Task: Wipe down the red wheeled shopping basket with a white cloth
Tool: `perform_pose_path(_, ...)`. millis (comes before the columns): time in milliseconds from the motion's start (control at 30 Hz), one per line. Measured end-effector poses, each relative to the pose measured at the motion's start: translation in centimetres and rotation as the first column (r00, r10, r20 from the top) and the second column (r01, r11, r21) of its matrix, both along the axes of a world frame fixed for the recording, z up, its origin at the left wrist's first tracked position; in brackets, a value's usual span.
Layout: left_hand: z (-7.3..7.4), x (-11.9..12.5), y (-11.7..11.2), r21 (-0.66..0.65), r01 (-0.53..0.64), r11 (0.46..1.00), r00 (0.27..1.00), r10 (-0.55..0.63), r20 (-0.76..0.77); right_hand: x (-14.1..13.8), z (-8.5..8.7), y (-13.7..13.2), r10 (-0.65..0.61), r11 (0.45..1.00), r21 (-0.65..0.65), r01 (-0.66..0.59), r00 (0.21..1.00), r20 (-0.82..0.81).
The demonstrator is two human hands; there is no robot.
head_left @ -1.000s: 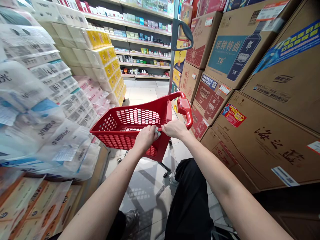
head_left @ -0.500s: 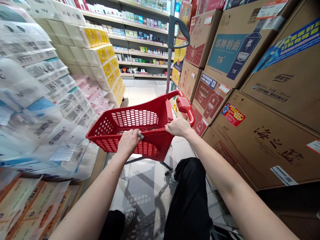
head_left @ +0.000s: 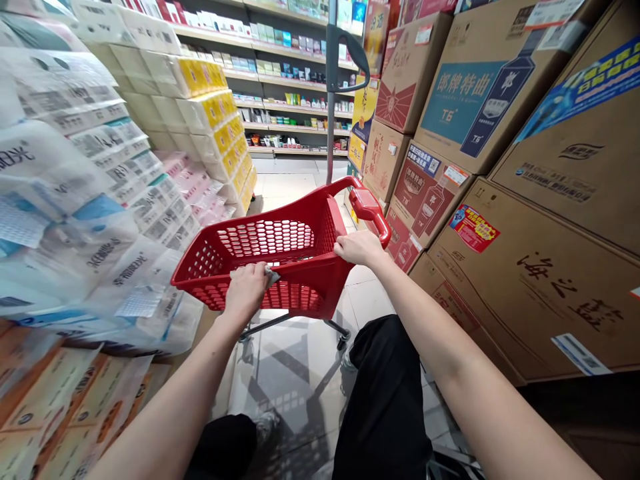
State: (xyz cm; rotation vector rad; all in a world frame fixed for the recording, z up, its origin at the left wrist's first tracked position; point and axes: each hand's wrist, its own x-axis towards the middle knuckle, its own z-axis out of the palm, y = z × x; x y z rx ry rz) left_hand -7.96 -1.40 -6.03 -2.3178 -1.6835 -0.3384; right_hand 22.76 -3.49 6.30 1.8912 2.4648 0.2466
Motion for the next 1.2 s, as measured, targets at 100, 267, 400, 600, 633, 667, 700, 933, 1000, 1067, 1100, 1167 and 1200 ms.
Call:
perform_pose_path(100, 1.2, 3.2, 0.1, -0.063, 0.030, 0.998, 0.999, -0.029, 0.026, -0.7, -0.1, 0.6, -0.075, 0.996, -0.044, 0.073, 0.996, -0.038)
perform_pose_path(267, 3.0, 9.3, -0.2, -0.011, 0.158, 0.987, 0.981, -0.156, 0.119, -1.7, -0.2, 0.8, -0.046, 0.999, 0.005, 0.046, 0.999, -0.021)
perform_pose_path(400, 2.7, 8.6, 0.2, 0.008, 0.200, 0.980, 0.972, -0.199, 0.123, -1.6, -0.2, 0.6, -0.002, 0.999, 0.036, 0.001, 1.000, 0.016)
perform_pose_path(600, 1.2, 3.2, 1.2, 0.010, 0.127, 0.992, 0.991, -0.127, 0.026, -1.2, -0.4, 0.7, 0.040, 0.998, 0.057, -0.041, 0.999, 0.024)
perform_pose_path(633, 1.0, 2.7, 1.2, 0.010, 0.117, 0.993, 0.993, -0.117, 0.020, -1.2, -0.5, 0.8, 0.044, 0.997, 0.064, -0.045, 0.999, 0.021)
perform_pose_path(667, 0.9, 2.3, 1.2, 0.011, 0.107, 0.994, 0.994, -0.107, 0.016, -1.2, -0.6, 0.8, 0.048, 0.996, 0.069, -0.049, 0.999, 0.019)
perform_pose_path(700, 0.9, 2.0, 1.1, 0.012, 0.097, 0.995, 0.995, -0.097, 0.015, -1.2, -0.6, 0.9, 0.051, 0.996, 0.072, -0.052, 0.999, 0.015)
perform_pose_path(933, 1.2, 3.0, 0.1, 0.001, 0.013, 1.000, 1.000, -0.013, 0.002, -1.1, -0.5, 1.4, 0.024, 0.998, 0.062, -0.023, 1.000, -0.008)
perform_pose_path(1000, 1.3, 3.3, 0.1, -0.015, -0.012, 1.000, 1.000, 0.012, -0.007, -1.5, -0.4, 1.4, 0.019, 0.994, 0.105, -0.016, 0.999, -0.030)
perform_pose_path(1067, 1.3, 3.6, 0.0, -0.027, -0.021, 0.999, 1.000, 0.021, -0.012, -2.2, -0.6, 1.4, 0.057, 0.987, 0.156, -0.049, 0.997, -0.048)
perform_pose_path(1100, 1.3, 3.7, 0.0, -0.027, -0.022, 0.999, 1.000, 0.021, -0.011, -2.6, -0.8, 1.4, 0.086, 0.983, 0.164, -0.077, 0.995, -0.046)
perform_pose_path(1167, 1.2, 4.0, 0.0, -0.023, -0.024, 0.999, 1.000, 0.024, -0.007, -3.4, -1.4, 1.6, 0.120, 0.985, 0.128, -0.115, 0.992, -0.027)
perform_pose_path(1200, 1.2, 4.1, -0.1, -0.022, -0.028, 0.999, 1.000, 0.028, -0.005, -3.7, -1.7, 1.7, 0.114, 0.989, 0.100, -0.111, 0.993, -0.016)
